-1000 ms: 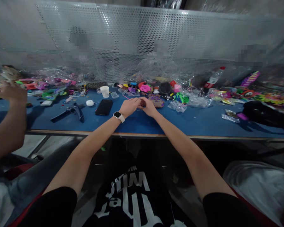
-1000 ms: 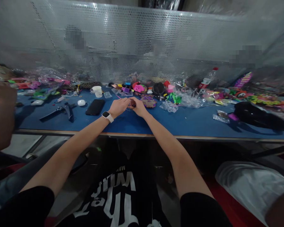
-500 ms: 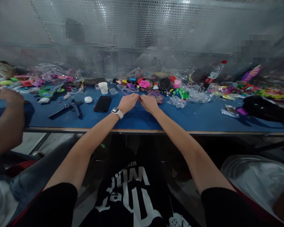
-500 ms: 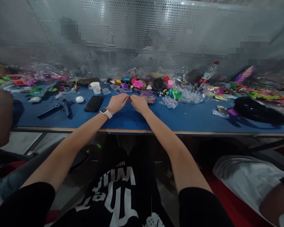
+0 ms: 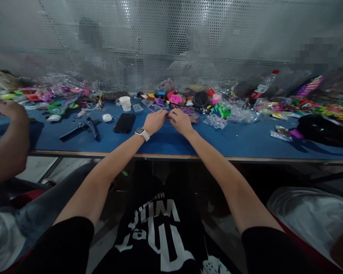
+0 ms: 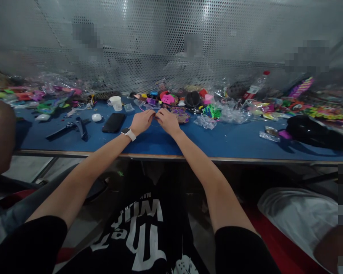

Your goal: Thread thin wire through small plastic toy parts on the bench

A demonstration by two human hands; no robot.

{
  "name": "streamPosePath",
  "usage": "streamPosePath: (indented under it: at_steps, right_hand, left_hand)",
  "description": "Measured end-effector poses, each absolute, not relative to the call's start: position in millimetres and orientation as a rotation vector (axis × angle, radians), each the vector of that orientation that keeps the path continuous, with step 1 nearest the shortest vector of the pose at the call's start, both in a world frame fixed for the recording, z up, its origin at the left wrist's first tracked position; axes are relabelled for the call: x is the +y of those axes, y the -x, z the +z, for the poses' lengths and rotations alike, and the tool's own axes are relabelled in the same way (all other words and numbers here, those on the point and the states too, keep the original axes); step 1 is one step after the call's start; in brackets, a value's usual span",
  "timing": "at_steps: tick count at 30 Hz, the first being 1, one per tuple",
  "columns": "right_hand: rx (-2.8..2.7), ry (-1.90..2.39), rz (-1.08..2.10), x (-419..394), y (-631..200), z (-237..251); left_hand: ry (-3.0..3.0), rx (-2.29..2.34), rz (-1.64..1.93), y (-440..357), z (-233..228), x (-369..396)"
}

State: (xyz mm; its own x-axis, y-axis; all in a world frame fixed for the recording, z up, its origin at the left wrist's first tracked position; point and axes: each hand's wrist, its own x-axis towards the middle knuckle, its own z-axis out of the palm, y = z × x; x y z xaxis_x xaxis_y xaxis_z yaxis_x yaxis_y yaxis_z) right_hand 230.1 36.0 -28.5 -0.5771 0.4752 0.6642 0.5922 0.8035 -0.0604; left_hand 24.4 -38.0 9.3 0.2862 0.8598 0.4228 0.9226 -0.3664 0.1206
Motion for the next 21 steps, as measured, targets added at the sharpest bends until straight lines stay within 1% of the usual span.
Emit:
streamPosePath:
  at_steps: [5,9,13,17,21]
  right_hand:
    - [-2.309,0.631,-0.043,46.0,-230.1,-28.1]
    - [-2.295,0.694,0.152,40.8,-230.2,-23.3]
    - [-2.147,0.823,0.378,29.1,-228.2,-16.4]
    - [-1.962,0.796,0.597,28.4,-226.9,-15.8]
    - [-1.783,0.725,0.743,36.4,-228.4,-20.9]
  left_hand:
    - [2.371,-1.733,-0.555,-26.4,11.1,-39.5]
    - [2.343,-1.77,-0.548,-27.6,9.6,-35.8]
    - [2.364,-1.755,-0.622,-23.6,5.0,-28.9]
    - [2.434,-1.709,-0.691,-18.2,-0.1,-22.2]
    - [2.434,-1.722,-0.831,-17.3,-3.1,-17.4]
